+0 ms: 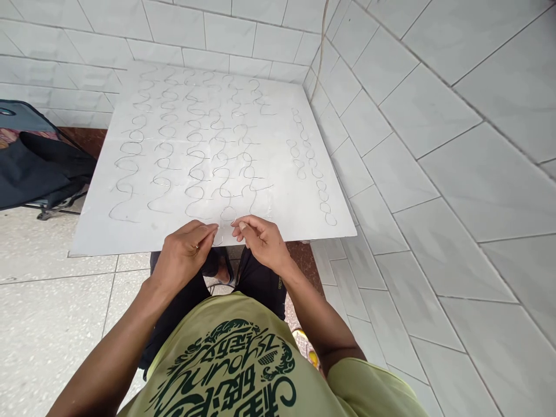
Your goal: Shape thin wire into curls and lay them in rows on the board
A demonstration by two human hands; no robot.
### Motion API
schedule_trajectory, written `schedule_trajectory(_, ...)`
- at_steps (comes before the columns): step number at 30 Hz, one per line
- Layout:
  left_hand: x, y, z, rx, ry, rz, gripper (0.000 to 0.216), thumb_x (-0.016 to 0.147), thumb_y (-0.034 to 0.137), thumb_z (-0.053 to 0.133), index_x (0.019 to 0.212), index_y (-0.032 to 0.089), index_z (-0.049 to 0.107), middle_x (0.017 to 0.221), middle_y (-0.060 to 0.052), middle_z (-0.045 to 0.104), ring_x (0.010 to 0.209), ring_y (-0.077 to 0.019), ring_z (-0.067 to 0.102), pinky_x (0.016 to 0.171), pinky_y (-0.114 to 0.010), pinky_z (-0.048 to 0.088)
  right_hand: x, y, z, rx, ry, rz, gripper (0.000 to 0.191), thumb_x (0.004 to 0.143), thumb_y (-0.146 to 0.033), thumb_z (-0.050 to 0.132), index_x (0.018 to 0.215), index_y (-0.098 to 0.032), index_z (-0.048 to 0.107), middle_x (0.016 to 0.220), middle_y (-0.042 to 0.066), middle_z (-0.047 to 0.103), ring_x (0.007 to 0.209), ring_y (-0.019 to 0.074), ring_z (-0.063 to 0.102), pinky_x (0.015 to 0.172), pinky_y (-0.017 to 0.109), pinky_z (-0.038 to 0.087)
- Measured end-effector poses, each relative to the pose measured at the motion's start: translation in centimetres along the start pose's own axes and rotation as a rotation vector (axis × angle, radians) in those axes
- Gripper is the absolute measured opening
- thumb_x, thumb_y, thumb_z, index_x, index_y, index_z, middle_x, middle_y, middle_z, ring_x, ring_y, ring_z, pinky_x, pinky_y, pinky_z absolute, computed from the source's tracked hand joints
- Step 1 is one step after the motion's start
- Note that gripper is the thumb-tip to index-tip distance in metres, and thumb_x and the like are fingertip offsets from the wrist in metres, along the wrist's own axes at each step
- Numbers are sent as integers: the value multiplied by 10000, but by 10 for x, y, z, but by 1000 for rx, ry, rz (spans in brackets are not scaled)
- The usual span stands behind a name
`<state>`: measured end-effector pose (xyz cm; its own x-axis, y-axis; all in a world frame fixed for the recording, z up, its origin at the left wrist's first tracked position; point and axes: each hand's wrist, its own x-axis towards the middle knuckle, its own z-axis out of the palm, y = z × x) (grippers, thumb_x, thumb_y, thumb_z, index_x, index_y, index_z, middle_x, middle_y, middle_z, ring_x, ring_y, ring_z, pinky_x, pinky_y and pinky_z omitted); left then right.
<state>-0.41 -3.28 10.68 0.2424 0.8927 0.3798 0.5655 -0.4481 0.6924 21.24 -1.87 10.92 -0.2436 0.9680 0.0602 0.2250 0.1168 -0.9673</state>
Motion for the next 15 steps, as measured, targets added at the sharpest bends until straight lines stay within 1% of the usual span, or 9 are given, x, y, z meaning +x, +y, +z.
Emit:
schedule_trajectory(2, 0, 2, 2, 145, 7, 36, 254, 1020, 267, 517, 1028, 197, 761, 839, -57, 693, 736, -164, 610, 677, -285, 468, -4, -7, 0, -92, 14, -50, 306, 1044, -424, 481, 1047, -215, 704, 918, 43, 742, 784, 168, 681, 652, 280, 510)
schedule_trajectory(5, -1, 5, 7, 302, 24, 59, 284, 1033, 263, 479, 936, 177, 732, 769, -52, 626, 698, -167, 543, 636, -291, 412, -6, -13, 4, -337, 20, -144, 232, 1018, -418, 570, 1027, -227, 702, 933, 44, 754, 832, 191, 693, 705, 301, 505)
schedule_trajectory(7, -2, 8, 12, 339, 30, 58, 295, 1038, 263, 467, 925, 173, 724, 760, -51, 607, 689, -169, 519, 620, -293, 389, -5, -12, 10, -516, 25, -202, 176, 1011, -372, 601, 1003, -225, 697, 918, 48, 756, 847, 201, 690, 756, 314, 496)
schedule_trajectory(9, -3, 11, 16, 344, 40, 46, 296, 1038, 263, 466, 923, 172, 723, 743, -45, 596, 671, -167, 505, 609, -291, 377, -3, -8, 17, -643, 38, -237, 161, 1034, -303, 558, 993, -212, 685, 920, 66, 758, 847, 207, 686, 776, 319, 486)
schedule_trajectory(12, -5, 13, 22, 313, 72, 4, 273, 1032, 254, 474, 979, 166, 728, 747, -44, 616, 670, -168, 532, 620, -291, 393, -1, -1, 26, -709, 58, -258, 192, 1052, -219, 475, 1021, -192, 662, 929, 87, 752, 840, 211, 685, 763, 315, 472)
schedule_trajectory(15, -6, 12, 26, 261, 127, -46, 246, 1019, 240, 490, 1072, 166, 719, 824, -62, 690, 751, -188, 615, 683, -300, 447, 0, 5, 31, -687, 84, -226, 184, 1036, -199, 454, 1051, -185, 638, 857, 66, 728, 775, 206, 677, 724, 311, 460)
